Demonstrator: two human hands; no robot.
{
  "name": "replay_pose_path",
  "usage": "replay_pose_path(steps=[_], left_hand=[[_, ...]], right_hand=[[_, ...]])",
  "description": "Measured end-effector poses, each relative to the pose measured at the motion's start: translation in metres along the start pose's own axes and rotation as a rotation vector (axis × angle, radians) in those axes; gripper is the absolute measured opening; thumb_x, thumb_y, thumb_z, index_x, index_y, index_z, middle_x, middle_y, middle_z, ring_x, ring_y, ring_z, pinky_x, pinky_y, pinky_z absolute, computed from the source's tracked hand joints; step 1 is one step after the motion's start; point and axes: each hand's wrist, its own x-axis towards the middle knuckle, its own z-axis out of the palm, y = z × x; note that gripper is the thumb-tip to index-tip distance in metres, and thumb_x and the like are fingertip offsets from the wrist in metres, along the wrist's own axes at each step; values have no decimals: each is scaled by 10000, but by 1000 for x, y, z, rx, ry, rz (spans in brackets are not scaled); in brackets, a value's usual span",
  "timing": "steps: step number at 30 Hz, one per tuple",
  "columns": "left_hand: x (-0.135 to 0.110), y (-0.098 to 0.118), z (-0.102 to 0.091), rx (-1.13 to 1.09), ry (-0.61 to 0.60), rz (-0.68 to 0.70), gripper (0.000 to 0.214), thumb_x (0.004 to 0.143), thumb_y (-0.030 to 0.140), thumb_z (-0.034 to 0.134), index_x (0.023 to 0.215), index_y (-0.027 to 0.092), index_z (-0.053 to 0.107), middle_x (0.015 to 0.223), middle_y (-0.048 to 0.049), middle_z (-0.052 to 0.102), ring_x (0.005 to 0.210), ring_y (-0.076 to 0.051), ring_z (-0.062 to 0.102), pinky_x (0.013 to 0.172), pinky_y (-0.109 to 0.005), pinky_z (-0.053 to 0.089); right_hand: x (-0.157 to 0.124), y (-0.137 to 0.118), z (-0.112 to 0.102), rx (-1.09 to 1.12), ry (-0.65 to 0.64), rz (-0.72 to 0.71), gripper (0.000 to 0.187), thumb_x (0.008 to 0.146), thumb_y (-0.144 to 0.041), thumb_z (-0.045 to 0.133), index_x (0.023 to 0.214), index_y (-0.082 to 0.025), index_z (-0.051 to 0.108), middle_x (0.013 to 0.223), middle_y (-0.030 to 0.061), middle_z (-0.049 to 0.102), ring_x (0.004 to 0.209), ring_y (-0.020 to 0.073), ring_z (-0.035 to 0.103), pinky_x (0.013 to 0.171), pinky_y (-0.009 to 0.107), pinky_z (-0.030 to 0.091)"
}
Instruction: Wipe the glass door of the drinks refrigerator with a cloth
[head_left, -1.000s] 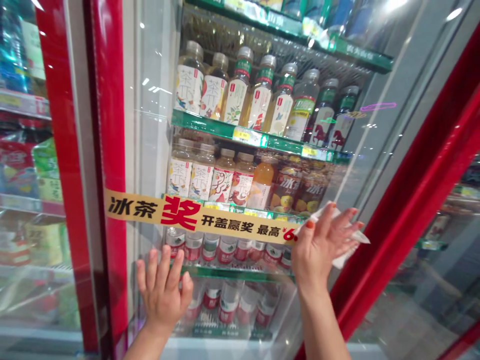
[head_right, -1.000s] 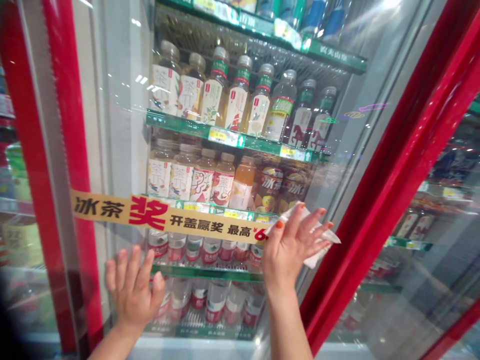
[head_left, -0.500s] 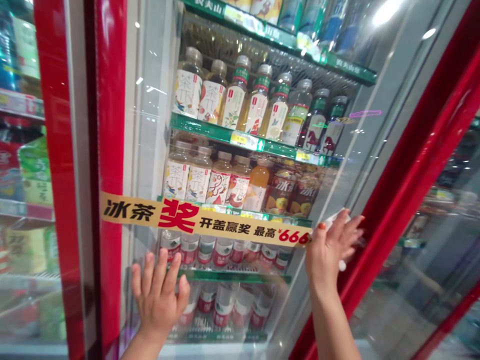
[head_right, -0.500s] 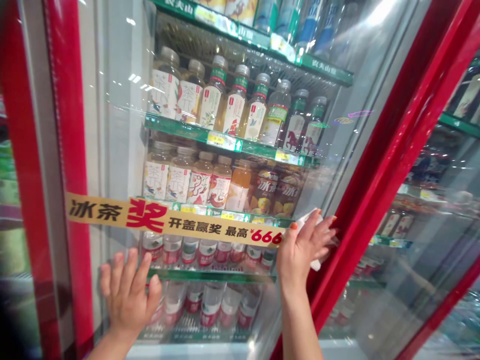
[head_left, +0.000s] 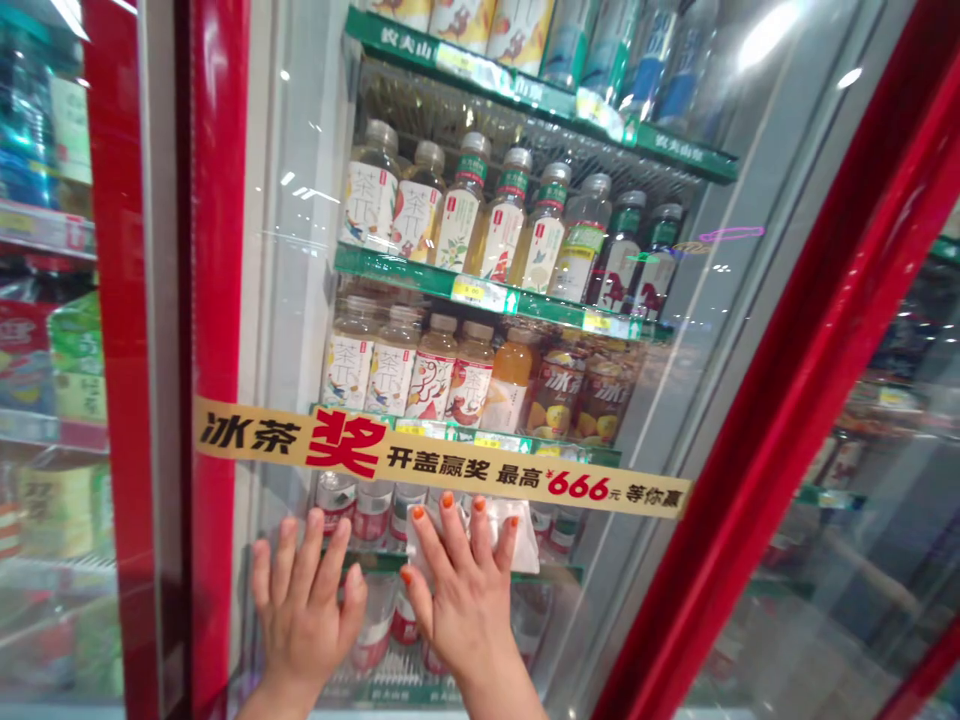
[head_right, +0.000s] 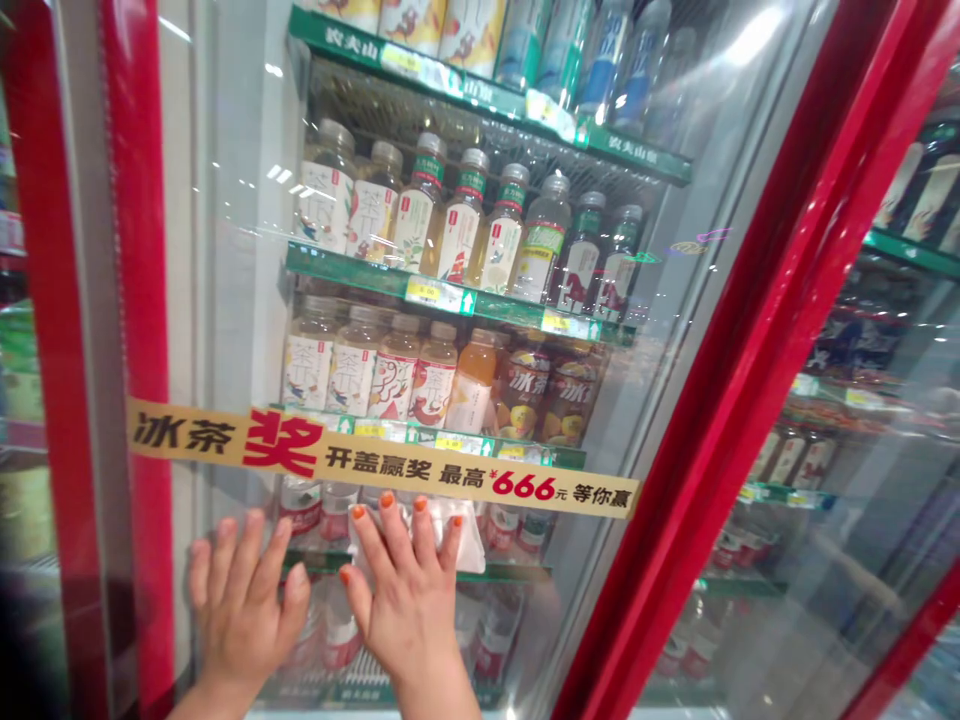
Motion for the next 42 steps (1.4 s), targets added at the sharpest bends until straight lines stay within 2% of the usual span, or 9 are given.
replay_pose_path(steps=[8, 13, 18, 23, 28, 32, 36, 39, 42], left_hand=[[2, 3, 2, 2, 19, -7, 770, 1010, 232, 630, 1718, 278, 332, 1833, 4, 245, 1731, -233, 180, 1444, -493, 85], [2, 2, 1, 8, 11, 0, 781, 1003, 228, 640, 1719, 261, 329, 1836, -10, 236, 1734, -238, 167, 1444, -489, 81], [0, 1, 0, -30, -4, -18, 767, 1012, 251, 624, 1718, 296, 328, 1833, 10, 240, 1733, -218, 172, 1442, -488, 79], [-3, -3, 1, 6, -1, -6, 814, 971, 230, 645, 1720, 292, 332, 1822, -16, 262, 1731, -237, 183, 1441, -516, 98], [-9, -8, 2, 35, -25, 28, 873, 926, 193, 673, 1724, 255, 326, 1822, -64, 262, 1730, -267, 187, 1440, -539, 110], [-12, -9, 1, 12, -34, -2, 853, 940, 212, 674, 1720, 281, 337, 1822, -51, 270, 1730, -270, 186, 1437, -547, 108], [-9, -9, 1, 31, -37, 48, 841, 957, 215, 660, 1725, 252, 322, 1834, -51, 243, 1735, -264, 166, 1440, -517, 92], [-6, -7, 1, 42, -30, 58, 849, 954, 200, 663, 1728, 227, 314, 1837, -59, 233, 1736, -273, 162, 1442, -511, 91], [-5, -5, 1, 47, -23, 56, 851, 953, 190, 661, 1728, 225, 313, 1838, -58, 234, 1736, -274, 163, 1443, -504, 88]], right_hand=[[-1, 126, -26, -56, 92, 659, 707, 1142, -478, 293, 1768, -374, -20, 1838, 100, -255, 1693, 526, -113, 1187, 967, 153], [28, 57, -14, -98, 28, 425, 812, 1099, -556, 432, 1773, -379, 14, 1871, 96, -110, 1700, 518, -105, 1192, 967, 163], [-14, -33, 12, -100, -43, 195, 937, 1002, -723, 576, 1768, -421, 127, 1882, 58, 14, 1715, 490, -65, 1265, 891, 164], [-78, 33, 16, -79, -7, 509, 764, 1116, -550, 383, 1776, -370, 44, 1868, 137, -90, 1704, 503, -96, 1178, 965, 198], [-55, 97, 13, -85, 229, 939, 706, 1133, -505, 260, 1766, -347, -11, 1853, 181, -116, 1700, 530, -56, 1127, 1018, 133], [-13, 28, 19, -28, 137, 735, 737, 1118, -514, 353, 1775, -335, 70, 1867, 160, -33, 1696, 535, -97, 1134, 1017, 132], [-42, -32, 25, -26, -11, 262, 754, 1065, -583, 509, 1752, -399, 258, 1869, 43, 157, 1730, 437, -22, 1320, 844, 49], [-88, 7, 20, -66, -33, 259, 725, 1106, -490, 436, 1771, -376, 171, 1882, 47, 26, 1737, 375, -65, 1342, 800, 29], [-95, 76, 9, -104, 65, 646, 715, 1140, -412, 293, 1779, -300, -8, 1859, 151, -119, 1723, 419, -108, 1231, 927, 144]])
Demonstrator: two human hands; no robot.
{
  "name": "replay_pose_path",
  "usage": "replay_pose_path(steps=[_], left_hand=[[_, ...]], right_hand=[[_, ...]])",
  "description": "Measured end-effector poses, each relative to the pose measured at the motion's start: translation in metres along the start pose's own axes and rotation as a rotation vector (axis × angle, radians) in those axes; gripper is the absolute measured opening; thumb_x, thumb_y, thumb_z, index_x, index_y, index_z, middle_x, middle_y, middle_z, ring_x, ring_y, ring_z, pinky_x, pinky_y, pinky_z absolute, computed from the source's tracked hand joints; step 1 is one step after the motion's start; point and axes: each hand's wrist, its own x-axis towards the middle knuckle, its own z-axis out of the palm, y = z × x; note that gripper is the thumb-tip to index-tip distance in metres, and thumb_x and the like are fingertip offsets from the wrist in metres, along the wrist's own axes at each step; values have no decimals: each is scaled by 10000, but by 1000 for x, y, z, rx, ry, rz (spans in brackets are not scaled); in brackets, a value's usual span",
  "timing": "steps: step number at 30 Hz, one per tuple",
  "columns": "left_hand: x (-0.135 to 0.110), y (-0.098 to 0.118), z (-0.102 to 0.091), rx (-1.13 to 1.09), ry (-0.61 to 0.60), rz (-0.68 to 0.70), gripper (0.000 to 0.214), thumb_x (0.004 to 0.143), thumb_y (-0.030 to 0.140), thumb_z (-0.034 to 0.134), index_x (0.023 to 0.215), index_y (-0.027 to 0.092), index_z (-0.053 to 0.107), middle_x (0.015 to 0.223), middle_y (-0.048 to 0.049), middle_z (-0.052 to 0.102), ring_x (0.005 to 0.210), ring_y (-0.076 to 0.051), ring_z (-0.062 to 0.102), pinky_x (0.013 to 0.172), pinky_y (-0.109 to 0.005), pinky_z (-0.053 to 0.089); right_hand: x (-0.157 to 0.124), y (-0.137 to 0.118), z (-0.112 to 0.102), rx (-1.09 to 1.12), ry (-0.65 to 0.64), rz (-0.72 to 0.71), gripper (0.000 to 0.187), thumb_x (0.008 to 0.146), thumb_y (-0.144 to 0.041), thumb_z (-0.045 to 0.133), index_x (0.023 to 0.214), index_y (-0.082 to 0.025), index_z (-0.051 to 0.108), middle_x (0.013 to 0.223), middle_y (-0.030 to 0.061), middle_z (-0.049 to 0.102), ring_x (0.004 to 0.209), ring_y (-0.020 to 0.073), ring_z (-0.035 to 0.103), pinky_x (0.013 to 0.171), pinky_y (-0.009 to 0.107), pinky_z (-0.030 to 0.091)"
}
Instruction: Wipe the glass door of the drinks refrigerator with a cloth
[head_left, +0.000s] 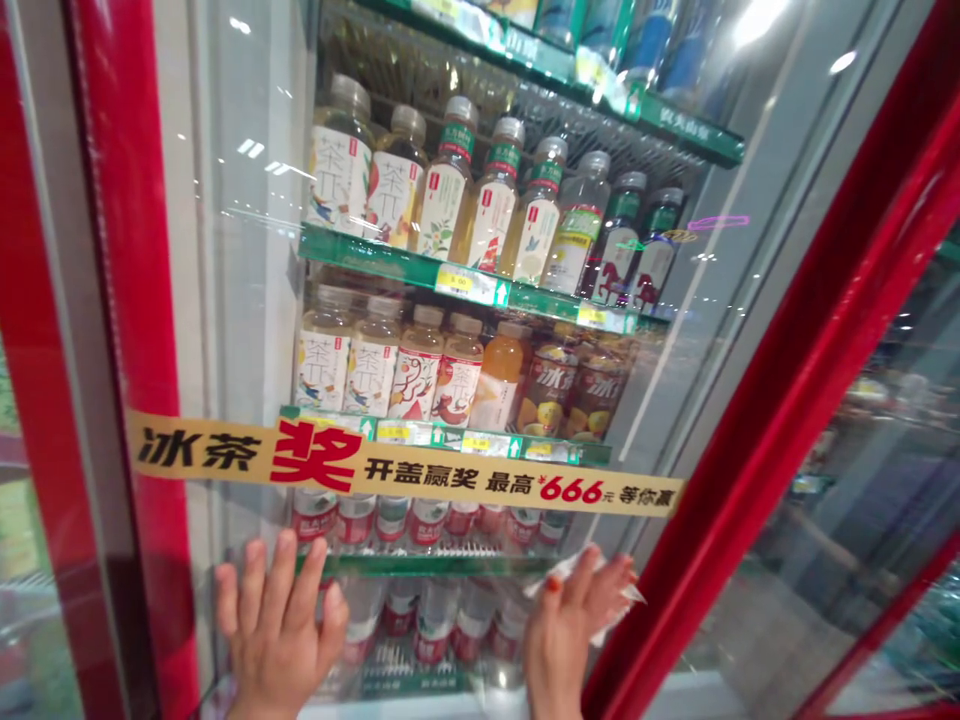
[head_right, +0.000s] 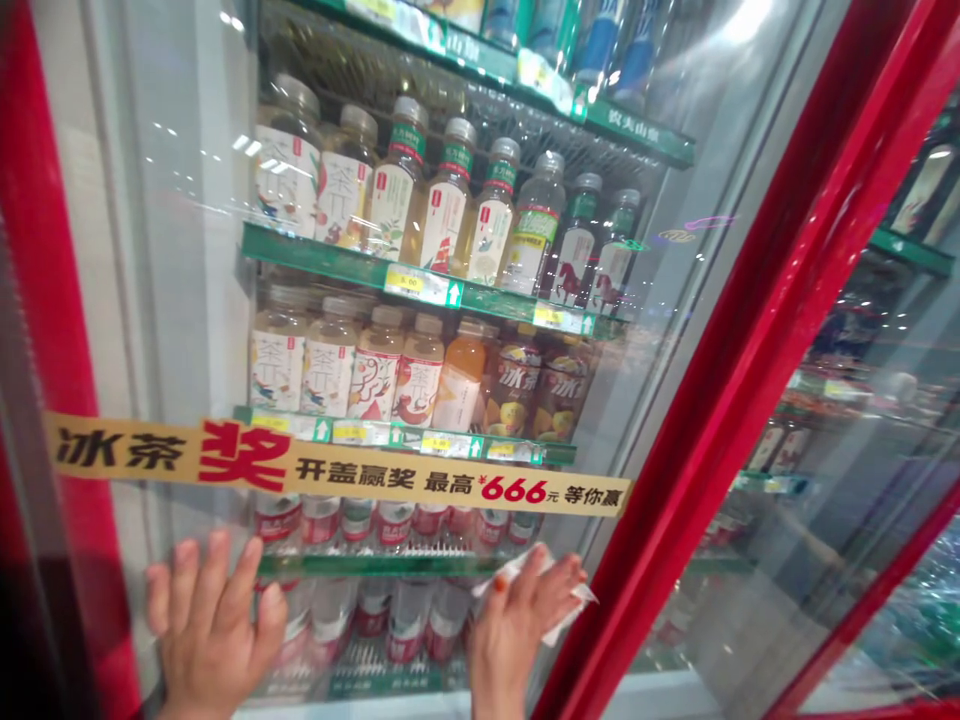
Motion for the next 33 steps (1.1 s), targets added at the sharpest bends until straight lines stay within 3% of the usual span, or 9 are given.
replay_pose_path(steps=[4, 8, 11, 16, 19, 24, 27, 30, 33], left_hand=[[1, 0, 0, 16, 5, -1, 871, 940, 172, 658, 1732, 238, 303, 1837, -51, 236, 1734, -269, 170, 1443, -496, 98], [0, -3, 0, 20, 2, 20, 883, 931, 161, 667, 1733, 235, 304, 1838, -53, 235, 1733, -272, 175, 1445, -488, 105], [-1, -4, 1, 26, 11, 34, 881, 926, 157, 673, 1728, 219, 316, 1835, -64, 241, 1732, -284, 177, 1445, -495, 112], [-3, -3, 2, 16, 12, 22, 868, 927, 163, 664, 1724, 210, 325, 1835, -68, 243, 1731, -278, 182, 1445, -489, 111], [-4, -4, 1, 25, 15, 24, 878, 917, 154, 678, 1722, 201, 329, 1835, -75, 244, 1732, -287, 178, 1445, -495, 110], [-6, -5, 1, 19, 6, 22, 876, 921, 162, 680, 1723, 227, 332, 1830, -68, 258, 1728, -283, 192, 1441, -495, 126], [-7, -2, 2, 9, 7, -26, 850, 945, 194, 660, 1724, 273, 329, 1827, -40, 266, 1726, -273, 203, 1438, -505, 133], [-8, 1, 2, 6, -1, -55, 840, 952, 197, 643, 1724, 288, 325, 1827, -28, 262, 1726, -273, 202, 1437, -537, 133], [-7, 4, 3, 25, 3, -52, 837, 954, 186, 623, 1726, 275, 314, 1830, -30, 252, 1727, -275, 195, 1436, -556, 138]], right_hand=[[48, -25, -2, 47, 57, 168, 715, 1134, -404, 294, 1777, -313, -4, 1863, 169, -57, 1718, 469, -56, 1178, 969, 173], [2, -91, 2, 49, -86, -336, 742, 1073, -519, 483, 1759, -366, 245, 1863, 77, 179, 1724, 462, -3, 1289, 877, 107], [-53, -69, 5, 57, -114, -574, 817, 995, -719, 536, 1722, -386, 368, 1841, 65, 267, 1720, 479, 20, 1311, 848, 140], [-12, 22, -2, -39, -28, -13, 771, 1111, -525, 313, 1777, -311, -8, 1857, 154, -123, 1700, 497, -83, 1204, 936, 221], [47, -2, -9, 14, 17, 154, 743, 1125, -547, 186, 1777, -255, -18, 1838, 175, -194, 1691, 514, -104, 1191, 959, 175], [19, -104, -5, -14, -38, -418, 720, 1085, -590, 369, 1758, -376, 227, 1836, 25, 274, 1724, 428, 38, 1339, 828, 92], [-28, -94, -3, 2, -24, -629, 751, 1019, -674, 415, 1722, -426, 322, 1782, -90, 382, 1732, 354, 102, 1442, 578, 11], [-20, -38, -9, 11, -23, -381, 775, 1039, -557, 397, 1760, -434, 141, 1864, -54, 104, 1735, 344, -32, 1397, 731, 43], [38, -10, -15, 45, -47, 3, 730, 1109, -486, 225, 1775, -325, -27, 1874, 123, 29, 1718, 448, -89, 1226, 957, 107]])
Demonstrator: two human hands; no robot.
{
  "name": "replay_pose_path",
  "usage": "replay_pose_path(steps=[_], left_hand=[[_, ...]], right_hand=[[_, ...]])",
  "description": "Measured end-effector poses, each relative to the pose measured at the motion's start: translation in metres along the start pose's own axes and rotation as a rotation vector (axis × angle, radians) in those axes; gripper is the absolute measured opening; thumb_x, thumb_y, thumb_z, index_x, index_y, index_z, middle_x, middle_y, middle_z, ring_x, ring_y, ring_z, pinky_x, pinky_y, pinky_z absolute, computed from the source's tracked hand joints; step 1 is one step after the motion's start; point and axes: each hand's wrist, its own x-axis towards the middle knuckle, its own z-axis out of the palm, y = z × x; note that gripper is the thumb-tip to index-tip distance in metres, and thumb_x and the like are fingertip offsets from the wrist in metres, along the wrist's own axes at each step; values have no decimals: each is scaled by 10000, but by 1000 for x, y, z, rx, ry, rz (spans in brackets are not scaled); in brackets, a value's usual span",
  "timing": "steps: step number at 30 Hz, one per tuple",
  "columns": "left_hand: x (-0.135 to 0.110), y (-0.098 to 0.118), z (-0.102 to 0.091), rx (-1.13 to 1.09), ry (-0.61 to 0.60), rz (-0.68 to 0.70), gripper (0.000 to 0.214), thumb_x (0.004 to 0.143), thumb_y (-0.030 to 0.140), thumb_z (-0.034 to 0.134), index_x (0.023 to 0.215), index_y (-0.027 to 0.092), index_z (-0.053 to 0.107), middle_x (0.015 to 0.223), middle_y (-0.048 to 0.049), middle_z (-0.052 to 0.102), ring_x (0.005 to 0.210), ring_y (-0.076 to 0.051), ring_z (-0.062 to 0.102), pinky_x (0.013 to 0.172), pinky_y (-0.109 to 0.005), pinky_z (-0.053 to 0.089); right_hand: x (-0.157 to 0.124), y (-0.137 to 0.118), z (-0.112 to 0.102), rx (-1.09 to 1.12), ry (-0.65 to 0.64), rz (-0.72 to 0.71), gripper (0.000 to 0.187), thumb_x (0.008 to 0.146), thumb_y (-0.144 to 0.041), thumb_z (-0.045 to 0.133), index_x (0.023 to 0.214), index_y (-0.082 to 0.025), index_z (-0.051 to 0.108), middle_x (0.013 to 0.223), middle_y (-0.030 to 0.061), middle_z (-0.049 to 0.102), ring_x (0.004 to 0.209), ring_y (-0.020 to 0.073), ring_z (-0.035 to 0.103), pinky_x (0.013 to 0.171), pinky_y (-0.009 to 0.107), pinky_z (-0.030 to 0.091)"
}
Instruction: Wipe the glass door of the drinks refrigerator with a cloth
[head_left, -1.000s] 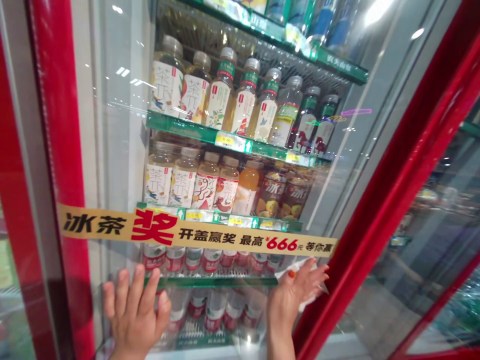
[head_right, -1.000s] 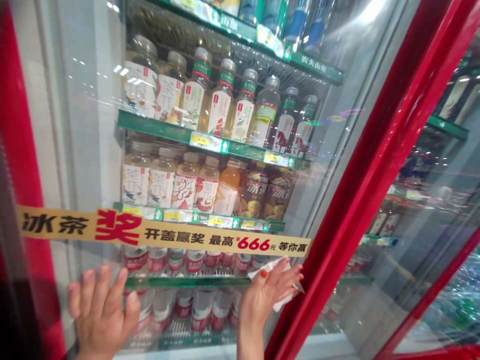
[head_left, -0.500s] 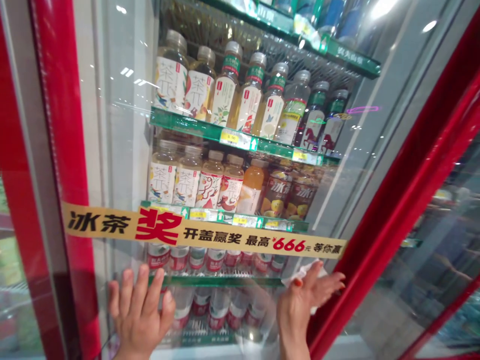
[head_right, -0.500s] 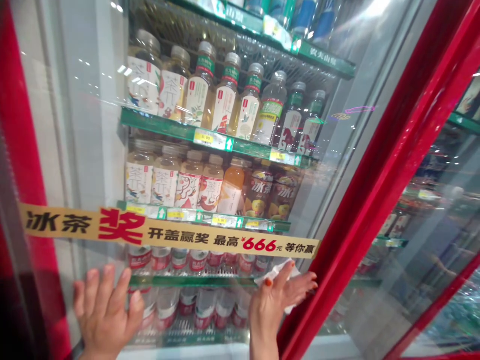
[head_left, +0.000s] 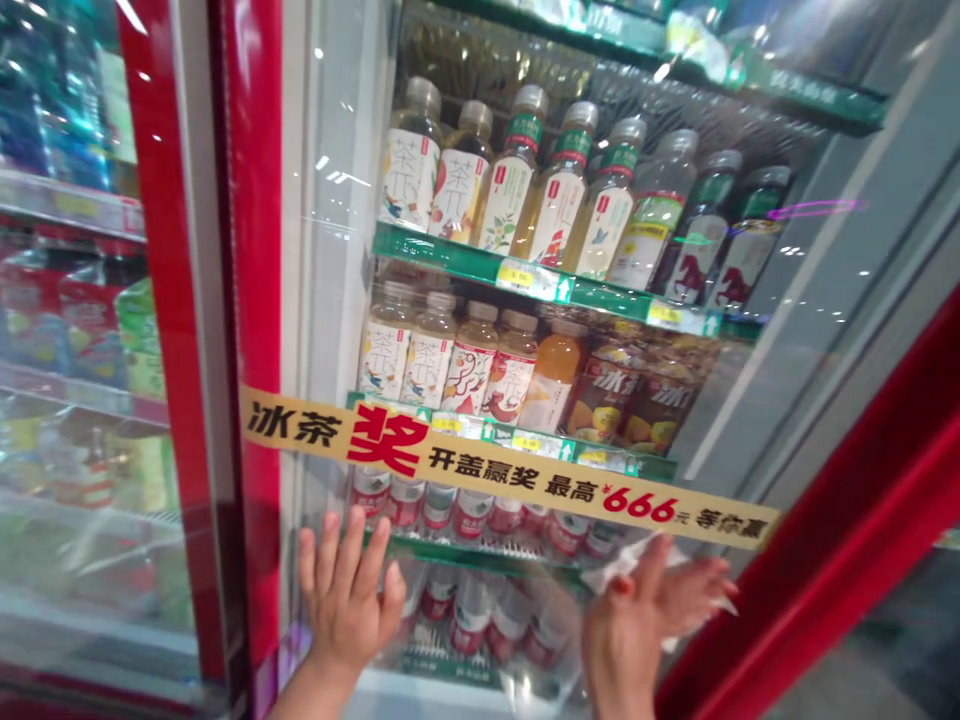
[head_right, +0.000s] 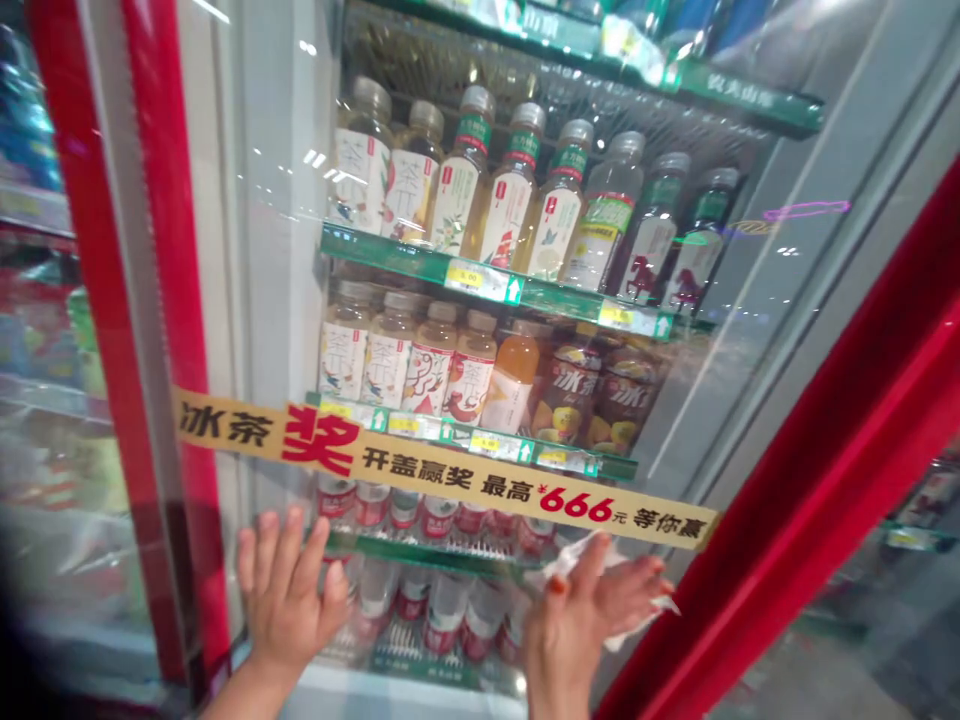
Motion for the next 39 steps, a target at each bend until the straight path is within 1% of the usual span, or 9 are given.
replay_pose_path(steps=[3, 7, 10, 14, 18, 25, 29, 33, 39], left_hand=[[1, 0, -1, 7, -2, -8, 824, 963, 187, 604, 1728, 279, 310, 1830, -30, 250, 1728, -281, 190, 1432, -577, 137], [-3, -6, -9, -39, -40, -7, 812, 980, 216, 633, 1723, 309, 320, 1828, -23, 252, 1726, -253, 199, 1438, -540, 129], [-11, -15, -14, 5, -80, -52, 845, 987, 307, 682, 1733, 327, 287, 1844, -34, 204, 1740, -280, 132, 1433, -580, 68], [-21, -25, -14, 37, -107, -45, 852, 1027, 449, 618, 1756, 295, 204, 1867, -59, 83, 1748, -332, 18, 1411, -646, -8], [-21, -30, -12, 30, -79, 25, 789, 1074, 447, 518, 1755, 203, 203, 1869, -83, 92, 1747, -331, 21, 1423, -587, -19], [-23, -34, -13, -15, -33, 19, 696, 1129, 454, 295, 1746, 143, 213, 1857, -79, 165, 1744, -293, 92, 1432, -541, 19], [-28, -33, -11, -14, -36, -1, 697, 1122, 449, 319, 1744, 148, 229, 1848, -99, 200, 1741, -296, 116, 1433, -567, 35], [-32, -32, -7, -15, -18, -29, 748, 1113, 452, 359, 1755, 132, 149, 1841, -155, 205, 1739, -298, 136, 1427, -590, 58], [-40, -35, -5, -33, 48, -91, 818, 1111, 533, 320, 1754, 106, 51, 1850, -242, 16, 1749, -312, 48, 1407, -619, 56]], right_hand=[[41, -36, 1, 34, 37, 30, 720, 1127, -500, 211, 1781, -279, 5, 1869, 171, 19, 1707, 502, -79, 1211, 960, 93], [10, -107, 14, 24, -28, -479, 723, 1087, -481, 480, 1757, -399, 222, 1855, -2, 215, 1735, 402, -27, 1333, 822, -4], [-20, -108, 15, 38, -112, -803, 632, 1033, -488, 603, 1650, -483, 464, 1743, -119, 451, 1745, 292, 49, 1406, 654, -56], [24, -73, -1, 24, -52, -557, 722, 1083, -483, 522, 1741, -459, 225, 1872, -39, 88, 1730, 425, -37, 1317, 850, 43], [82, -106, -8, -12, 43, -295, 733, 1126, -485, 392, 1770, -341, 72, 1859, 58, -157, 1696, 503, -136, 1215, 954, 75], [-4, -164, 14, 110, -84, -987, 526, 1096, -524, 528, 1616, -446, 520, 1799, -165, 311, 1745, 223, -8, 1410, 559, -94], [25, -128, -1, 80, -57, -813, 633, 1088, -397, 550, 1696, -439, 378, 1855, -95, 143, 1745, 282, -4, 1399, 630, -55], [93, -155, -10, 42, 61, -489, 799, 1073, -382, 565, 1757, -401, 153, 1876, 35, -30, 1717, 467, -71, 1276, 887, 70], [25, -214, 20, 189, -105, -1011, 609, 1089, -413, 484, 1690, -337, 430, 1844, -80, 234, 1742, 268, -52, 1394, 621, -106]])
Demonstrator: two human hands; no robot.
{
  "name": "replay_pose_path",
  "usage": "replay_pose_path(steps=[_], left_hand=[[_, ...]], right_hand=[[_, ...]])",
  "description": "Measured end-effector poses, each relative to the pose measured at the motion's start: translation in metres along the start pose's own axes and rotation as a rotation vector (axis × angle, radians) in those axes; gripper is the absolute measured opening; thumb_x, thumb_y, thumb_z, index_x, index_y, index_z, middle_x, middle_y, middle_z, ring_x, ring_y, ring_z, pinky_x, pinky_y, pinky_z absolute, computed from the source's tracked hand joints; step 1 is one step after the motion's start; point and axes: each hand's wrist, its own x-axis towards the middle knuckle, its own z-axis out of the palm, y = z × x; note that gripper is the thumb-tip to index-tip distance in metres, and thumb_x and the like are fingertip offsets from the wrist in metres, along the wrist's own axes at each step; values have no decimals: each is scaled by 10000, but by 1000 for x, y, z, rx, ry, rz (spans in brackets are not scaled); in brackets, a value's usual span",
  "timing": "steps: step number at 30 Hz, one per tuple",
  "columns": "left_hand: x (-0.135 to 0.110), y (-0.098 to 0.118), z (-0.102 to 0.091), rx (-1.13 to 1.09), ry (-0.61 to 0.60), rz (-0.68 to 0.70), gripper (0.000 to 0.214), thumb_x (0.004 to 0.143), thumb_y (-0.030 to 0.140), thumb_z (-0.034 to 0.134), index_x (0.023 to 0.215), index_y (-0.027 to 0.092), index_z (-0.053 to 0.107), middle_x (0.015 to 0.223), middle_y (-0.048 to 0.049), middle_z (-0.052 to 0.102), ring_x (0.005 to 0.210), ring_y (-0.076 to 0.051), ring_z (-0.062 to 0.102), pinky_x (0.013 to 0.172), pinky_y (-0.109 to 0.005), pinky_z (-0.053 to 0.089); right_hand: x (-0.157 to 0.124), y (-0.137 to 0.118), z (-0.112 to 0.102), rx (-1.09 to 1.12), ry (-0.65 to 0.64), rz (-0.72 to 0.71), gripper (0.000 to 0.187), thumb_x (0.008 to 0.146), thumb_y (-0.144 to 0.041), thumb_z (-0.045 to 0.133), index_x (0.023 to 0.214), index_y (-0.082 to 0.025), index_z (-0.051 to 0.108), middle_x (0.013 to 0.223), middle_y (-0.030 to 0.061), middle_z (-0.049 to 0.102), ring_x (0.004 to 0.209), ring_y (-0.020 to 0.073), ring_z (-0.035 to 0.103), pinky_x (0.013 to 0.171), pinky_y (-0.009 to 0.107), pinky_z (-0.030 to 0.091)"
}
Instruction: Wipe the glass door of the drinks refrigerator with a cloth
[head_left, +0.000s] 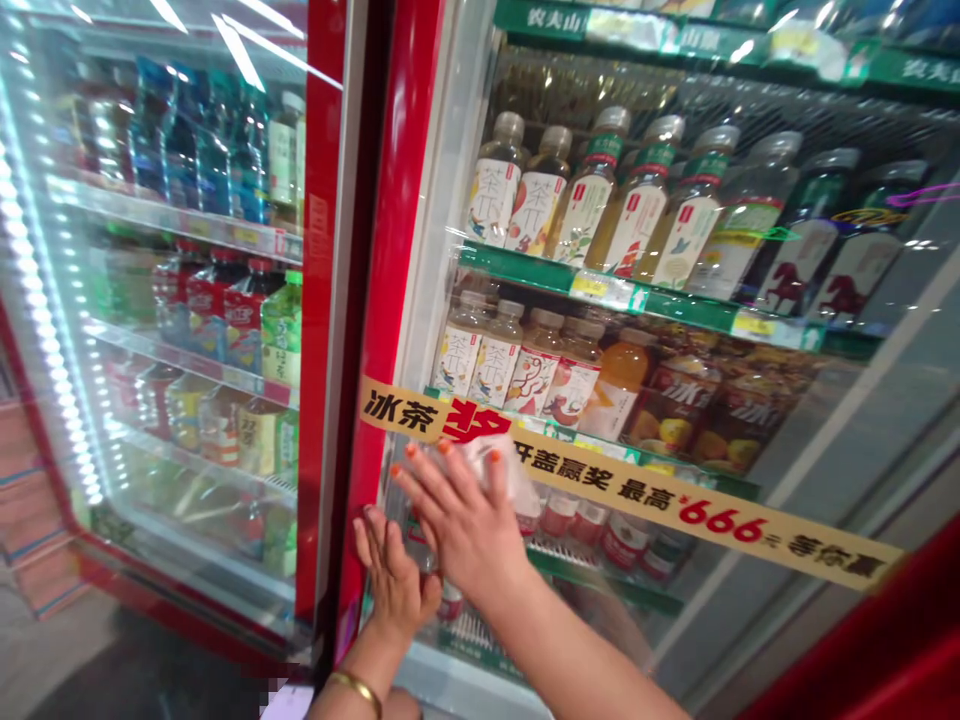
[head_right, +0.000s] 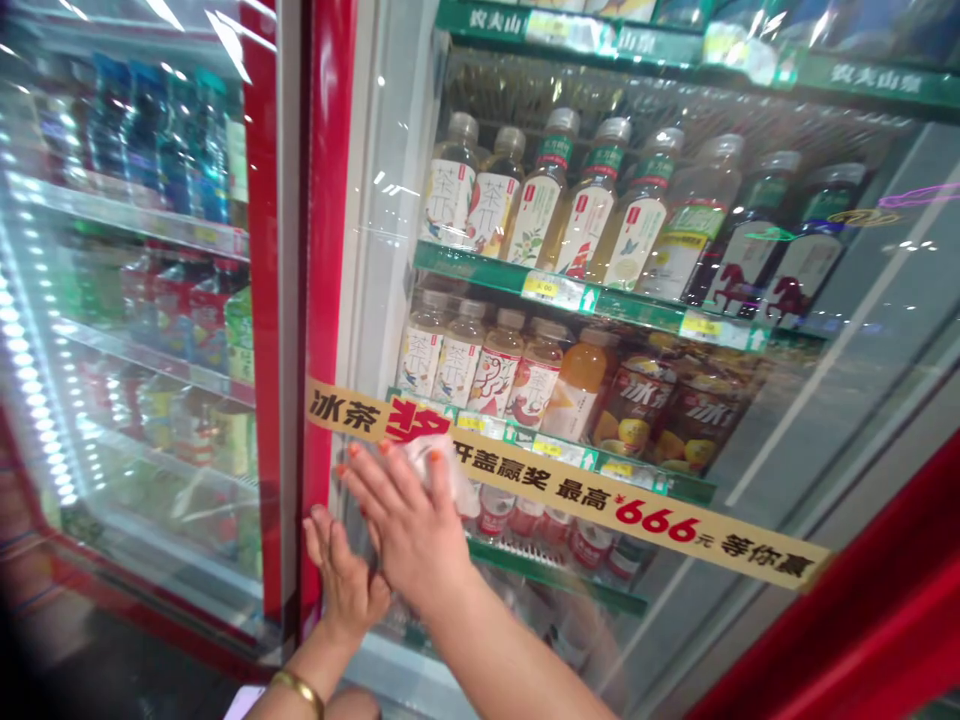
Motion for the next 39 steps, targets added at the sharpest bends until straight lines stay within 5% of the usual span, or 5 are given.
replay_pose_path(steps=[4, 11, 20, 27, 39], left_hand=[[-1, -1, -1, -19, 2, 3, 828, 1110, 552, 296, 1754, 100, 36, 1855, -227, -5, 1749, -313, 44, 1411, -613, 45], [3, -1, -1, -26, -12, 69, 754, 1113, 449, 352, 1761, 156, 100, 1862, -157, 118, 1739, -296, 139, 1423, -611, 70], [20, -2, -17, -26, -48, 70, 674, 1057, 233, 501, 1714, 263, 355, 1815, -124, 318, 1711, -288, 263, 1404, -546, 217], [65, 31, -20, -42, -42, 81, 799, 957, 128, 651, 1684, 361, 415, 1813, -23, 337, 1711, -278, 259, 1419, -525, 197], [57, 50, 11, -35, -130, 135, 901, 954, 197, 691, 1746, 263, 266, 1866, -50, 131, 1748, -318, 45, 1442, -577, 46]], right_hand=[[-62, -2, -2, 22, -87, -153, 567, 1067, -340, 496, 1632, -381, 523, 1811, -123, 311, 1742, 219, 11, 1412, 537, -93], [-11, 102, -57, -193, 174, 605, 799, 1056, -415, 617, 1745, -424, 212, 1869, 44, -78, 1699, 529, -57, 1206, 960, 70], [-94, -4, 0, -54, 41, 102, 545, 1048, -516, 623, 1586, -451, 562, 1759, -128, 411, 1743, 242, 62, 1406, 601, -71], [-197, 129, -48, -209, 210, 1024, 756, 1114, -407, 420, 1772, -366, 50, 1867, 102, -84, 1721, 453, -31, 1244, 915, 134], [-237, -7, 7, -183, 13, 751, 833, 1032, -421, 607, 1766, -372, 216, 1870, 69, 57, 1728, 404, -46, 1319, 842, 59]])
